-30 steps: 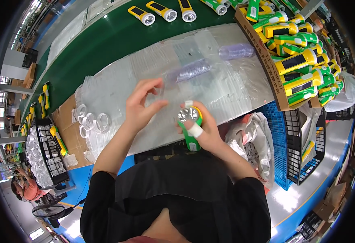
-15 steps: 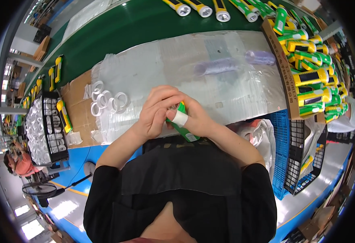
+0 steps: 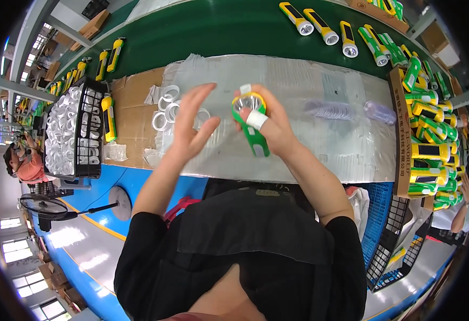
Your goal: The recorder is assembling components of flashlights, specifically attaching the lens and head housing to the bodies.
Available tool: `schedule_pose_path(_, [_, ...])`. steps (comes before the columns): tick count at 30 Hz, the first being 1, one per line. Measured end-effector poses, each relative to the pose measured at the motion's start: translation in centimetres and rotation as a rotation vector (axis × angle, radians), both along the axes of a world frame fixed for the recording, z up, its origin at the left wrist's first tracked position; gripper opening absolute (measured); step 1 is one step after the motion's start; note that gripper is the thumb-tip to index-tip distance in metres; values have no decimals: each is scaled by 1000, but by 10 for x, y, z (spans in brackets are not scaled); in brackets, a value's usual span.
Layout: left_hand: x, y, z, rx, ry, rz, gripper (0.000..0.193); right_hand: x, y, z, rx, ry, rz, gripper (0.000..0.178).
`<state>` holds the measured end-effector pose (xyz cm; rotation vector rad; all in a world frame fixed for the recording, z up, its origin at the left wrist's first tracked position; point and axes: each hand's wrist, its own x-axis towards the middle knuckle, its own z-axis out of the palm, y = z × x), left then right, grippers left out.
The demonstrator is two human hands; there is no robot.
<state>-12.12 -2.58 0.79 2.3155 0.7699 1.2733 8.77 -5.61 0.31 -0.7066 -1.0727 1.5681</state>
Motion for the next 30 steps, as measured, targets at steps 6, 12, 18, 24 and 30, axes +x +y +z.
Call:
schedule_pose_path(6, [-52,21,-3,-103,764,116,66,-4,7,-19,256,-140,-144,46])
schedule_pose_path(12, [-37,37,-7,3,554,28,57,1,9,-17,219,-128,-116,41])
schedule_pose_path(18, [41,32,31,-586,-640,-360,34,0,12,-16,225,-181,-115,46])
schedule_pose_path(24, [81,34,63,-393,-64,-210,25,10,19,-26,327,-223,-57,54])
schedule_pose_path(30, [85,52,52,245,244,-108,31,2,19,-21,441,-247,-56,58])
